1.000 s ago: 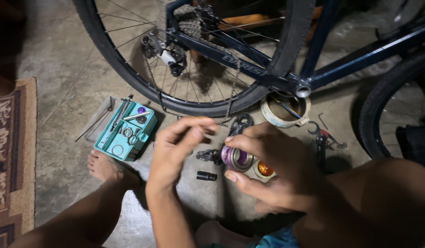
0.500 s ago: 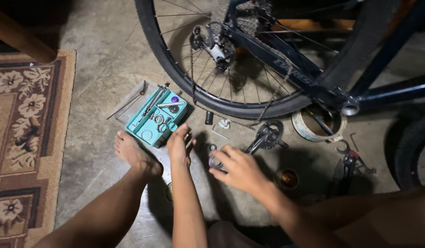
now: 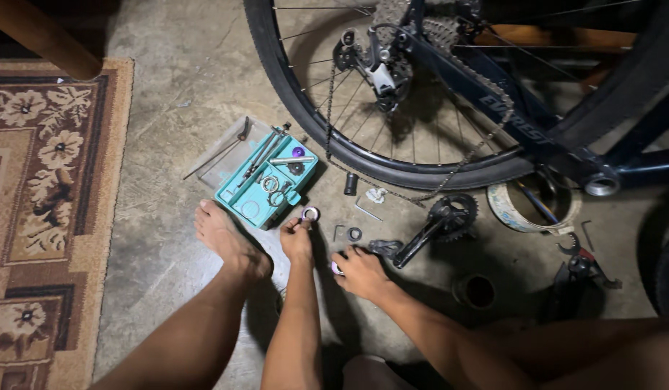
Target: The person sits on the floor and cleans bicycle bottom bracket parts with a cloth, applies grease from a container, and assembles the bearing cups and seals. They handle the purple bearing cups, metal rings, and grease, then place the assembled parts near the bicycle frame.
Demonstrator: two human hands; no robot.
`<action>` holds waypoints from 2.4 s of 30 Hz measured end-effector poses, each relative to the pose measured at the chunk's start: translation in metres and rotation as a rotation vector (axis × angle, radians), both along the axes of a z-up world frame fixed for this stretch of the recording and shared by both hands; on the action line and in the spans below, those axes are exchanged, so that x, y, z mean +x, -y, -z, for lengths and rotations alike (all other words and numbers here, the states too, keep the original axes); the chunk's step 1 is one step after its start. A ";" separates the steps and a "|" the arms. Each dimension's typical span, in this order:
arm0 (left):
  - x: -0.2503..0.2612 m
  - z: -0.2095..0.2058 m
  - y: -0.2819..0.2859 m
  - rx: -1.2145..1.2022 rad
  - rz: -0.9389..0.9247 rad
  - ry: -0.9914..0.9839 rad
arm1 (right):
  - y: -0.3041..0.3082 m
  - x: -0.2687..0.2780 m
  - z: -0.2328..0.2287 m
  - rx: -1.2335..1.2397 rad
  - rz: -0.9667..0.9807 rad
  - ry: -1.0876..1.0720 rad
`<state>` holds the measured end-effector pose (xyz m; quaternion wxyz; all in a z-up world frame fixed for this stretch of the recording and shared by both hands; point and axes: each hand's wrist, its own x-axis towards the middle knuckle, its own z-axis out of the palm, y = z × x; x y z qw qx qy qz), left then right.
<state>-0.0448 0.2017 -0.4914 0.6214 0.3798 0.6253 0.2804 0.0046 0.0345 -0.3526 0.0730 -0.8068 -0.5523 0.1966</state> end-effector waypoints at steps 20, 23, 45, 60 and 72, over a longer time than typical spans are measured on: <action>0.021 0.026 -0.001 0.075 0.036 -0.028 | -0.085 0.024 -0.053 0.508 0.072 -0.018; 0.021 0.031 0.003 0.119 0.023 0.111 | -0.131 0.036 -0.067 0.540 0.012 -0.050; 0.018 -0.030 0.048 -0.239 -0.176 0.651 | -0.240 0.025 -0.026 0.216 -0.094 0.300; 0.028 -0.141 0.012 -0.191 0.016 0.763 | -0.178 0.104 -0.110 0.344 0.297 -1.083; 0.057 -0.270 -0.001 -0.042 0.265 1.005 | -0.051 0.128 -0.281 0.675 0.238 -1.056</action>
